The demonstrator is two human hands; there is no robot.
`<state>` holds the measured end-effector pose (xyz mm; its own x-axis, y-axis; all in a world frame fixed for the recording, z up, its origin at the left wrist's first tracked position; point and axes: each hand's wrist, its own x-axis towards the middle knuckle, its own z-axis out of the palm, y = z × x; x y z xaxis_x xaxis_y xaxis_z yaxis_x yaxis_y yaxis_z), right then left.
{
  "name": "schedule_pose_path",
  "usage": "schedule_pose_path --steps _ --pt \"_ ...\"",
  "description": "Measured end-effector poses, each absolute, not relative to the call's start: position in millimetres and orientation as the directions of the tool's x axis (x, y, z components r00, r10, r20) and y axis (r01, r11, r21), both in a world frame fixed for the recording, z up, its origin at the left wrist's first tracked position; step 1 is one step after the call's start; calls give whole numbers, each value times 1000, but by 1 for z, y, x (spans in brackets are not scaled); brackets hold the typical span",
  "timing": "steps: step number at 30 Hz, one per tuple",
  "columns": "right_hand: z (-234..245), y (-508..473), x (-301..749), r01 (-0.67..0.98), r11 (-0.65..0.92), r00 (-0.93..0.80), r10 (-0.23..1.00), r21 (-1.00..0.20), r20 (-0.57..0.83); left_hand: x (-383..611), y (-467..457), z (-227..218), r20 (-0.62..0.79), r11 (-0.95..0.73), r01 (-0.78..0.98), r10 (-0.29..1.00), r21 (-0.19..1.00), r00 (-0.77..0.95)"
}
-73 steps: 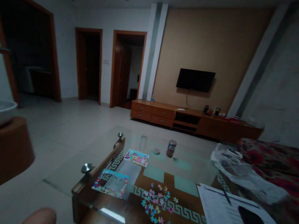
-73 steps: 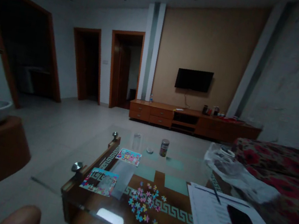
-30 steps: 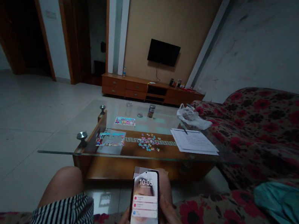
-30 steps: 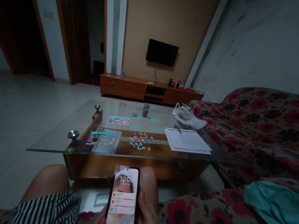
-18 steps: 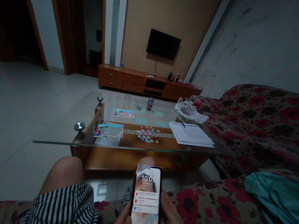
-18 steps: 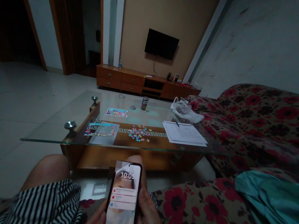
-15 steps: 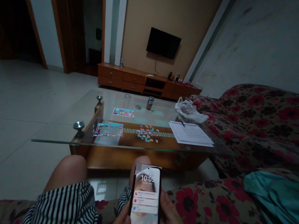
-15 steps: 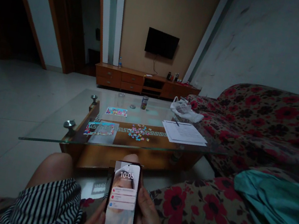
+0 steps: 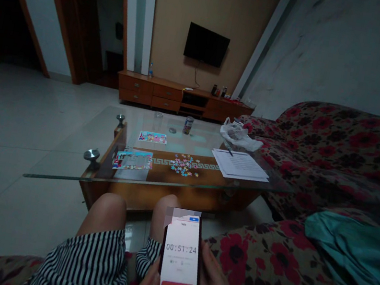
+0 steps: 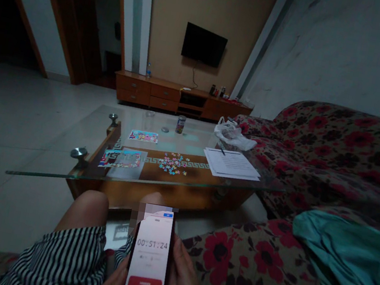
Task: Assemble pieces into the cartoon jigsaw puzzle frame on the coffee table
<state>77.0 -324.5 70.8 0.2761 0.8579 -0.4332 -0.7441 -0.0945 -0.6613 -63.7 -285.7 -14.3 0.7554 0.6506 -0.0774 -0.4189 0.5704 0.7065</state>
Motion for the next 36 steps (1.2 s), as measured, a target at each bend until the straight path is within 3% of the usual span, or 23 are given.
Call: schedule_pose_path --steps 4,11,21,30,36 --pt "75 -326 74 -684 -78 330 854 -726 -403 -61 -287 -15 -67 635 -460 628 620 776" --pt "70 -331 74 -571 -102 275 911 -815 -307 -58 -293 -13 45 655 -520 597 548 801" --pt "67 -329 76 -547 -100 293 907 -831 -302 -61 -291 6 -74 629 -428 612 649 787" --pt "66 -328 75 -582 -91 274 914 -808 -300 -63 -292 5 -81 634 -428 613 644 786" --pt "53 -329 79 -563 -78 193 955 -823 -223 -64 -292 -7 -132 714 -441 592 545 795"
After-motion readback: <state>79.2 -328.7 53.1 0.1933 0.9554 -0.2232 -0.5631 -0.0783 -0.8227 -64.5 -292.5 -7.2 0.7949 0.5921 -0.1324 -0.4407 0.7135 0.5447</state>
